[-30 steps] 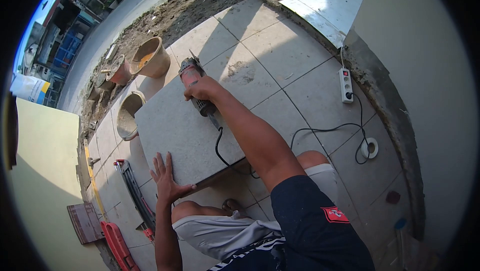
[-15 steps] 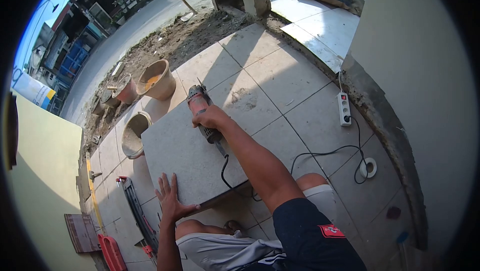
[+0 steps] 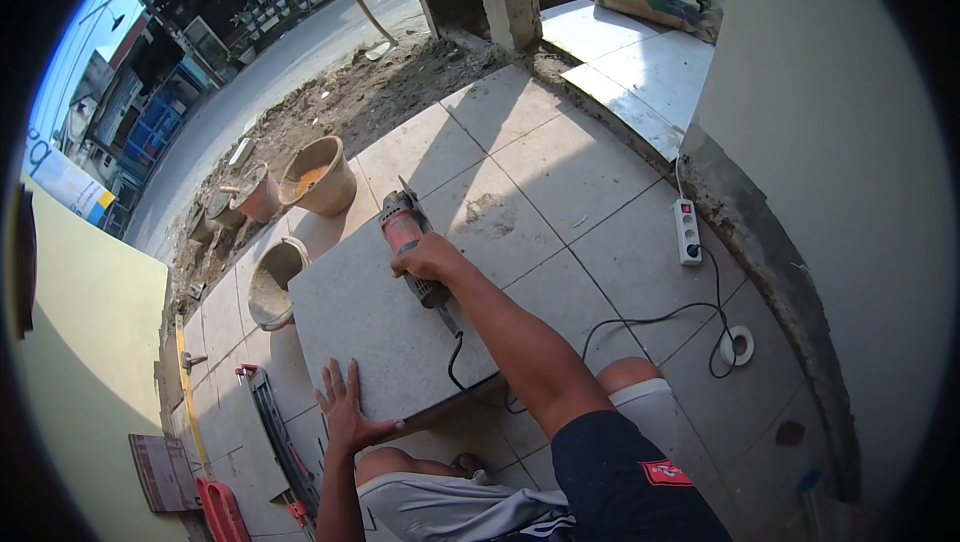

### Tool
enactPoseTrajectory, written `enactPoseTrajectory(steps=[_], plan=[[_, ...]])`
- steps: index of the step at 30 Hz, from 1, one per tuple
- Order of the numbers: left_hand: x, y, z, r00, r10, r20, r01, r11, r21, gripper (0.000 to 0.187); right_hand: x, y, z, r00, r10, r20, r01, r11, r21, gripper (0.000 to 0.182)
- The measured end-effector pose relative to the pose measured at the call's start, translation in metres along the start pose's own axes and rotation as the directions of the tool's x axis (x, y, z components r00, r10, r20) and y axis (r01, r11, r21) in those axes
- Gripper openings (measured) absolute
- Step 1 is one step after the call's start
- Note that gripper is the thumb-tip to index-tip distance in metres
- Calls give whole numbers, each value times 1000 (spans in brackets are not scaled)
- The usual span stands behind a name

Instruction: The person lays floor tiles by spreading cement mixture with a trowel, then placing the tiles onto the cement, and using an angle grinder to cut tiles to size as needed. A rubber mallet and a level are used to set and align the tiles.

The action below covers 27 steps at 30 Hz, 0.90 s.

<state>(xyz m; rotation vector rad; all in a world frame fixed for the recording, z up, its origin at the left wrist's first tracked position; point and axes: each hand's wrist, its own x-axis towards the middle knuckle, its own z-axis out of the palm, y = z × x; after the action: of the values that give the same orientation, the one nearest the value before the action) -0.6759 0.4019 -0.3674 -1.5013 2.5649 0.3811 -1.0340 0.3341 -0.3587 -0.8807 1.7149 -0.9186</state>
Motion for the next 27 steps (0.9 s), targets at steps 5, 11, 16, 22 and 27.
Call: enactPoseTrajectory(steps=[5, 11, 16, 22, 27], plan=[[-2, 4, -3, 1000, -8, 7, 8, 1000, 29, 157, -9, 2, 1, 999, 6, -31, -7, 1000, -22, 52], [0, -1, 1, 1000, -6, -5, 6, 1000, 3, 160, -14, 3, -2, 1000, 9, -3, -9, 1000, 16, 52], [-1, 1, 0, 1000, -2, -9, 2, 1000, -5, 158, -15, 5, -2, 1000, 18, 10, -18, 999, 29, 56], [0, 2, -1, 1000, -9, 6, 9, 1000, 0, 158, -19, 6, -4, 999, 33, 21, -33, 999, 21, 58], [0, 2, -1, 1000, -12, 11, 12, 1000, -2, 158, -28, 7, -6, 1000, 15, 10, -16, 999, 31, 55]])
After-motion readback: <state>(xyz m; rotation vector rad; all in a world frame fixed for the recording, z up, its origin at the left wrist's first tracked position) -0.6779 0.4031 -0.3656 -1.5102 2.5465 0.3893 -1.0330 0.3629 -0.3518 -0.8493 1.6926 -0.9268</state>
